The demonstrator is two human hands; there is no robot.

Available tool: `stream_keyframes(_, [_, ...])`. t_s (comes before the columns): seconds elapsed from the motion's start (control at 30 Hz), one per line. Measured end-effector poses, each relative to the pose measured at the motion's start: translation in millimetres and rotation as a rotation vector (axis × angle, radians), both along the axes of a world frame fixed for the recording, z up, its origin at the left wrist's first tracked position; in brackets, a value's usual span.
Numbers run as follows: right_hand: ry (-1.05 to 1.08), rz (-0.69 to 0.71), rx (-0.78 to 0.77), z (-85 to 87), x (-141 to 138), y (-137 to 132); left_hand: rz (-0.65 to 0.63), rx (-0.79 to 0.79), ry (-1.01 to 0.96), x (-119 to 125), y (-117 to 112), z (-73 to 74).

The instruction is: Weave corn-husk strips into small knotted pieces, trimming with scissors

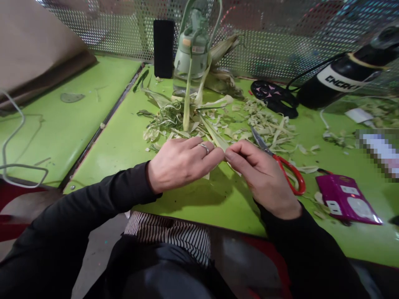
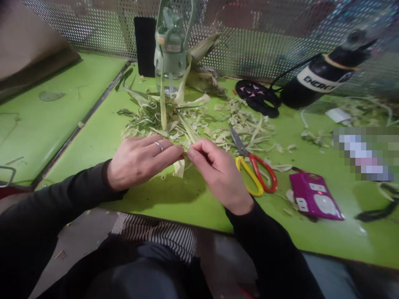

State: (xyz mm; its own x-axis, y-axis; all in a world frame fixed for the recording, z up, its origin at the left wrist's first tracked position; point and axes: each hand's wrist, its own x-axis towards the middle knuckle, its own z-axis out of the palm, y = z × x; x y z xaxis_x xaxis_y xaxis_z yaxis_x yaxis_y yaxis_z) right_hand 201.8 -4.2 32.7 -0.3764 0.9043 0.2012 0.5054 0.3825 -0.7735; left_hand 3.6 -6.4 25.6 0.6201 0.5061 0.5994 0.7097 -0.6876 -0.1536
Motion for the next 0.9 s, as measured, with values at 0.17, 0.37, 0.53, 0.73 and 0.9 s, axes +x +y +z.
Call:
stream_keyframes(0.17, [-0.029, -0.014, 0.206, -5.9, -1, 0, 0.057, -0.068, -0.057, -3, 5, -6.2])
stream_keyframes(0.37, [-0.131, 0.014, 0.473, -10.2, 3, 2, 0.079, -0.113, -0.084, -5, 7, -7.7])
stream_keyframes(0.53, [-0.124, 0.012, 0.551, -11.0, 3, 4, 0.057, -0.154, -0.091, -4, 5, -5.2])
stream_keyframes(0.73, [-0.042, 0.036, 0.315, -7.2, 3, 5, -0.002, -0.552, -0.257, -4, 6, 4.9])
stream_keyframes(0.9, [0.011, -0.064, 0.24, -8.4, -2, 0, -0.133, -1.049, -0.577, -2, 11, 11.1])
